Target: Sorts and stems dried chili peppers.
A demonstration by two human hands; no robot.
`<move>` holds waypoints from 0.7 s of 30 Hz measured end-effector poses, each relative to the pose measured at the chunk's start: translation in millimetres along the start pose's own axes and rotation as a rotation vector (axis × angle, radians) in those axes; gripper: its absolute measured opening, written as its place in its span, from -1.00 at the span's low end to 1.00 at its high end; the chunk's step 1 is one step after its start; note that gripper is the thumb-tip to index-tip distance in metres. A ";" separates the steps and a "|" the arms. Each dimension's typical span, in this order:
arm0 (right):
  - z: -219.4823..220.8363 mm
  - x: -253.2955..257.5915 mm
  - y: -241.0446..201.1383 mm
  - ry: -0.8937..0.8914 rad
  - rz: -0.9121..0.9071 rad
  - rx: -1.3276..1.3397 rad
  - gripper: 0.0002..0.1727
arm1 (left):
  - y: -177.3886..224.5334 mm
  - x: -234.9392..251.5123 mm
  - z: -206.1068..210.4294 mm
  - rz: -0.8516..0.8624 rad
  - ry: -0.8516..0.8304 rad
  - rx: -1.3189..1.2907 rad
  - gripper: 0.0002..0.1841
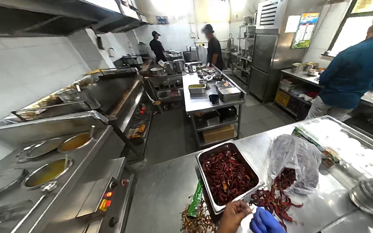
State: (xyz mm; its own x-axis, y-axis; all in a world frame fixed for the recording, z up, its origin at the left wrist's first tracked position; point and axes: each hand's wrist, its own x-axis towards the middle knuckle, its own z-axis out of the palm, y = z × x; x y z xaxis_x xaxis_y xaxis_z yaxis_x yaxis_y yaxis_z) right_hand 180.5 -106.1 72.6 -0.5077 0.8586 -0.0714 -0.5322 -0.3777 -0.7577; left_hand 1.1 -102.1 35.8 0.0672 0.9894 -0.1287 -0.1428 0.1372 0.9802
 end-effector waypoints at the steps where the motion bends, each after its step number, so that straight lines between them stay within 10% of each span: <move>1: -14.4 6.0 3.5 -0.001 0.019 -0.186 -0.67 | 2.5 5.1 -5.0 0.056 0.055 0.110 -0.84; 7: -89.3 19.0 27.7 0.261 0.271 -1.273 -0.68 | 5.2 22.5 -30.8 0.353 0.188 1.009 -0.37; 11: -102.9 11.5 6.8 0.421 0.195 -1.203 -0.70 | -28.3 5.5 -11.1 0.314 -0.196 0.959 -0.67; 21: -120.3 -8.8 -18.5 0.545 0.070 -0.937 -0.71 | -94.4 -9.9 31.2 0.111 -0.766 1.287 -0.42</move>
State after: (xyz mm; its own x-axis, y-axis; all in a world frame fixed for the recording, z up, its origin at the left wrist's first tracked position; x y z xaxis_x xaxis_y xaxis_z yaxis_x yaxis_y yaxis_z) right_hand 276.3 -64.9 9.2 -0.0247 0.9713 -0.2367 0.3327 -0.2153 -0.9181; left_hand 44.8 -126.3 -50.8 0.6588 0.6720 -0.3383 0.7328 -0.4714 0.4907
